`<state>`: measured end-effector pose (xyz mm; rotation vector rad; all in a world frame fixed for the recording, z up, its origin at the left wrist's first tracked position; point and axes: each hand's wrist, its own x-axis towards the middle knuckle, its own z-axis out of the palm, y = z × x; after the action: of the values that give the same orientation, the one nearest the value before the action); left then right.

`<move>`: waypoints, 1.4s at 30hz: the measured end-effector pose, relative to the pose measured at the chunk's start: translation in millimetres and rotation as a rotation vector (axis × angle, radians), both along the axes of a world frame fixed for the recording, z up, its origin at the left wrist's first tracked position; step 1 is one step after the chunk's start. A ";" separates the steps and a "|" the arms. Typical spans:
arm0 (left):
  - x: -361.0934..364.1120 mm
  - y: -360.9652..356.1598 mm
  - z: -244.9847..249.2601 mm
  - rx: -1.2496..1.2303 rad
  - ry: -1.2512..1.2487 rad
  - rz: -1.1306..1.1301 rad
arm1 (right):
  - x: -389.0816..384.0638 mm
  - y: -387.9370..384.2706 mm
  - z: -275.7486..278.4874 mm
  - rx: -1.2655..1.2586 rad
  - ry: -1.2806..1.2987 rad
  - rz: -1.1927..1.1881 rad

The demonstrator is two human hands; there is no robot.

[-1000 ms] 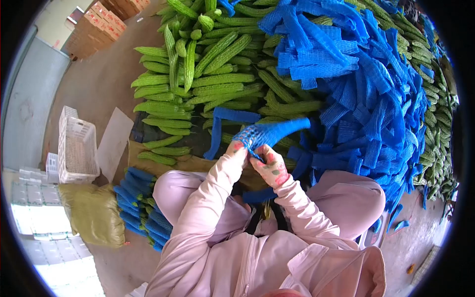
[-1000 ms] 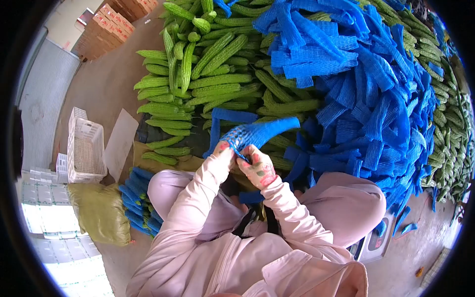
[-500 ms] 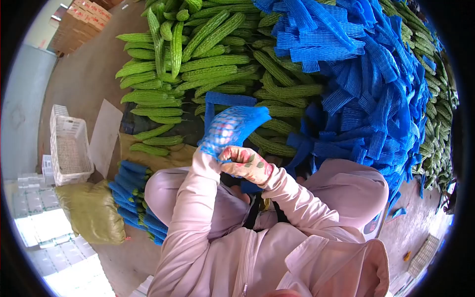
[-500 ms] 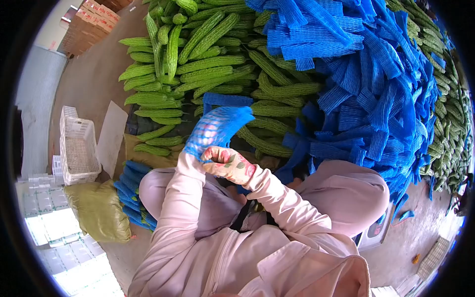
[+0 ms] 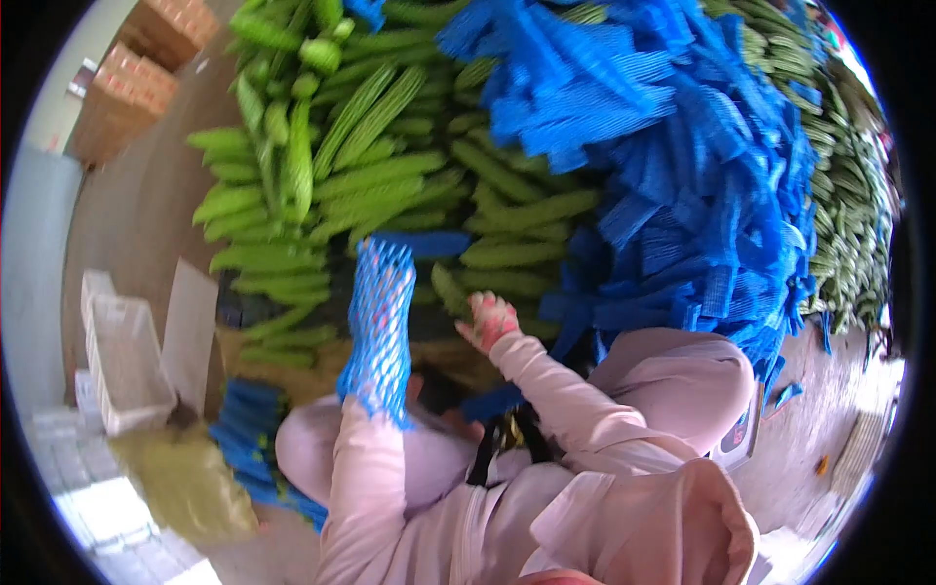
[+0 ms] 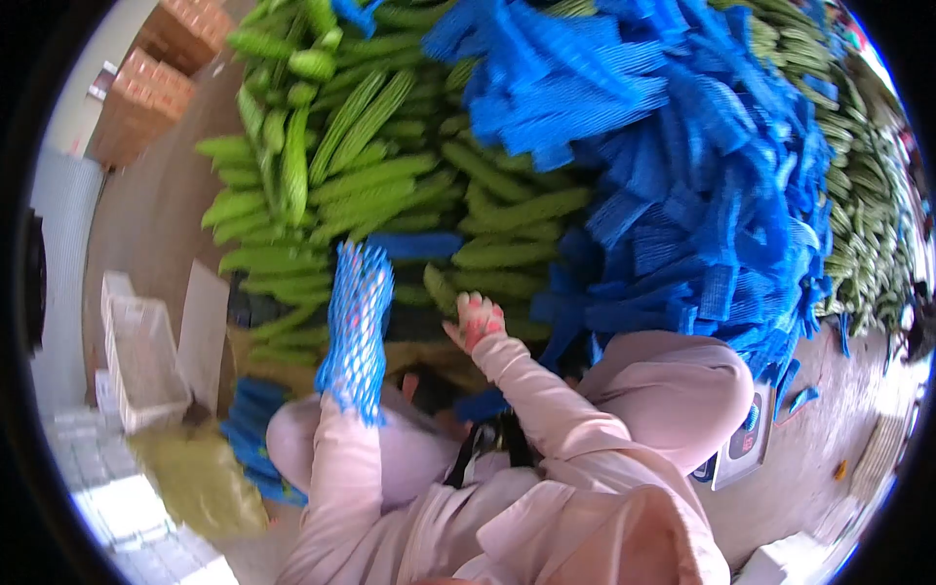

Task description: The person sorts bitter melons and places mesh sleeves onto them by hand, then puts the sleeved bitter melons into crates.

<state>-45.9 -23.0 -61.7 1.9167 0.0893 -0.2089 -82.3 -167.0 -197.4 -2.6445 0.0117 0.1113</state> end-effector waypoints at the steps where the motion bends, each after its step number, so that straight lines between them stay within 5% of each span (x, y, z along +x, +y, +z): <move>1: -2.4 -6.3 -0.9 0.032 -0.051 -0.032 | 0.3 -7.9 -17.2 -0.209 0.164 0.082; 6: 10.3 -18.6 6.8 0.281 -0.233 -0.081 | -3.2 -15.7 -72.2 -0.240 0.341 0.117; 8: 21.7 4.1 -45.7 0.246 -0.287 -0.176 | 2.8 -19.0 -63.8 -0.201 0.419 0.147; 10: 23.5 7.3 -37.3 -0.049 -0.186 -0.048 | 0.1 -25.0 -35.2 -0.163 0.506 0.181; 11: 15.2 9.1 -19.6 0.265 -0.398 -0.151 | -4.9 -29.8 -16.4 -0.029 0.431 0.199; 12: 11.5 3.1 -5.0 -0.063 -0.237 -0.069 | -9.2 -35.0 0.5 0.101 0.351 0.215; 13: -36.8 107.4 -121.1 -0.073 -0.241 -0.081 | -12.4 -36.8 13.7 0.199 0.247 0.178; 14: 74.8 97.6 -179.9 0.441 -0.413 -0.206 | -14.0 -37.8 29.0 0.194 0.242 0.163; 15: 26.4 36.6 -45.3 0.433 -0.636 -0.134 | -13.2 -39.9 44.9 0.195 0.119 0.143; 16: 9.3 9.6 6.7 0.084 -0.423 -0.127 | -11.7 -42.8 57.4 0.196 -0.005 0.124; 18: 48.1 50.9 -37.9 1.018 -1.294 -0.548 | -9.5 -50.0 72.1 0.202 -0.102 0.095; 19: 58.1 58.3 -17.8 0.879 -1.259 -0.869 | -10.9 -54.5 82.9 0.197 -0.146 0.118; 20: 43.7 57.4 -7.4 1.006 -0.869 -0.962 | -13.5 -57.0 90.9 0.196 -0.151 0.113; 22: 27.4 48.1 7.4 0.822 -0.819 -0.677 | -16.3 -56.9 104.7 0.234 -0.309 0.212; 23: 22.0 47.7 20.2 0.900 -0.831 -0.742 | -13.5 -56.2 113.9 0.264 -0.458 0.245; 24: 7.7 37.1 51.2 0.664 -0.683 -0.663 | -8.3 -55.2 123.4 0.250 -0.573 0.254; 28: -13.9 45.8 95.0 0.955 -0.907 -0.747 | 10.4 -62.1 152.8 0.106 -0.716 0.312; 29: -13.1 50.8 93.2 0.847 -0.862 -0.768 | 15.5 -65.5 153.1 0.038 -0.705 0.365; 30: -27.5 39.6 109.1 0.720 -0.541 -0.653 | 20.1 -68.6 154.0 -0.040 -0.696 0.411; 32: -21.7 64.5 43.6 0.384 -0.320 -0.704 | 24.1 -70.3 157.0 -0.098 -0.768 0.459; 33: -41.0 43.6 72.2 -0.123 0.047 -0.474 | 24.6 -70.7 156.6 -0.138 -0.779 0.507; 39: -63.6 7.3 64.6 0.166 -0.372 -0.657 | 29.5 -82.9 158.4 -0.185 -0.818 0.534; 42: -56.9 -4.3 70.0 0.348 -0.666 -0.759 | 14.4 -77.6 170.1 0.053 -0.717 0.126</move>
<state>-102.8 -27.3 8.4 2.1899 -1.1186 -0.0453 -67.8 -244.6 -27.3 -2.4825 -0.3884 -0.7789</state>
